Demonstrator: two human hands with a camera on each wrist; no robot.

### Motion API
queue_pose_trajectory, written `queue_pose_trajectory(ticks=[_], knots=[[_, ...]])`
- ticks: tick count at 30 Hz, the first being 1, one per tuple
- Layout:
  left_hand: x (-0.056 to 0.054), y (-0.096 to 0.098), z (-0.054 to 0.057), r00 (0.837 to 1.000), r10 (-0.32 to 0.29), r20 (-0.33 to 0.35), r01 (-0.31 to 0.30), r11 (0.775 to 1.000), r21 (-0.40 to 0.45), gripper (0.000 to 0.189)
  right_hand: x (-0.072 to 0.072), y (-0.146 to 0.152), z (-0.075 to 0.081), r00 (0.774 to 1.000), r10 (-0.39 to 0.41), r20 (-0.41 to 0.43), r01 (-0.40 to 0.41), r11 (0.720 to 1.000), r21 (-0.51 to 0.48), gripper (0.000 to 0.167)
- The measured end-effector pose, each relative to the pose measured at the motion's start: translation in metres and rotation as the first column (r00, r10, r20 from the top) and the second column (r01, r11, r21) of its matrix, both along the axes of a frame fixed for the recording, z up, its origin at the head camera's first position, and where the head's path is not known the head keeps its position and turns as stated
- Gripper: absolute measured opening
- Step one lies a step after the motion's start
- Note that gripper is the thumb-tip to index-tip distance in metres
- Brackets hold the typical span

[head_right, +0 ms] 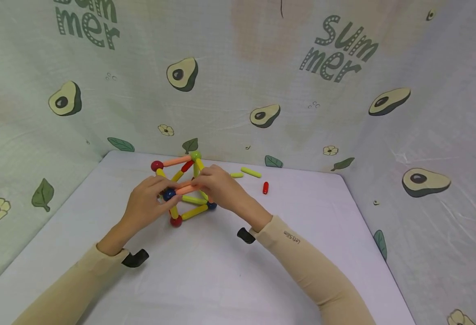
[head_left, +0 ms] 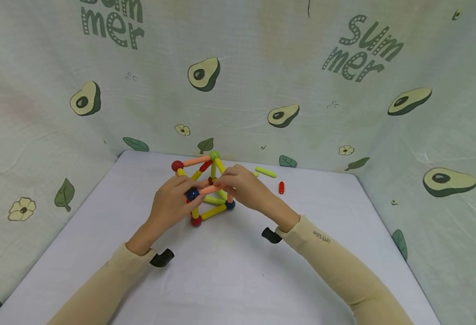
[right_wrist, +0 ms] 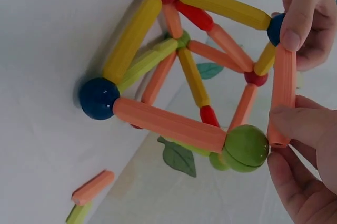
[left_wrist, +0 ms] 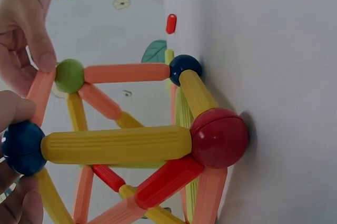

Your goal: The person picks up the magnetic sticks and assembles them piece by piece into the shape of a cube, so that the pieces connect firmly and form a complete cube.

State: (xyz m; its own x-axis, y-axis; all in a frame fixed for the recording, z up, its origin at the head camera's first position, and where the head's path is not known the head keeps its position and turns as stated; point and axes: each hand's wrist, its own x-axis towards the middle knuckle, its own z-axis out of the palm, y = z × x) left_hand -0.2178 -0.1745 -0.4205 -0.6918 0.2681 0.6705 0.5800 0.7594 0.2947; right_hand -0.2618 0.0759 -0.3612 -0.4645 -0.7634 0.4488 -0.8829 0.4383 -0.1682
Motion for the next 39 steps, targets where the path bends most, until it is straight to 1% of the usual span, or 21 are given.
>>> queue_pose_trajectory(ticks=[5, 9, 17, 25, 39], knots=[[0.0, 0.002, -0.001, 0.999, 0.021, 0.026, -0.021, 1.0, 0.018, 0.034, -0.006, 0.004, -0.003, 0.999, -0.045, 0.022, 0.045, 0.999, -0.016, 0.026], [0.0, 0.003, -0.002, 0.999, 0.027, 0.033, -0.027, 0.999, 0.022, 0.034, -0.01, 0.008, -0.006, 0.997, -0.074, 0.033, 0.075, 0.997, -0.032, 0.025], [0.001, 0.005, 0.0, 0.999, 0.025, 0.034, -0.027, 0.999, 0.04, 0.032, -0.015, 0.011, -0.011, 0.996, -0.081, 0.032, 0.083, 0.994, -0.074, 0.025], [0.001, 0.007, 0.001, 0.998, 0.025, 0.05, -0.027, 0.999, 0.044, 0.03, -0.016, 0.013, -0.014, 0.991, -0.125, 0.053, 0.127, 0.991, -0.046, 0.025], [0.0, 0.009, 0.0, 0.997, 0.014, 0.071, -0.019, 0.998, 0.063, 0.03, -0.021, 0.015, -0.024, 0.988, -0.136, 0.072, 0.142, 0.985, -0.097, 0.022]])
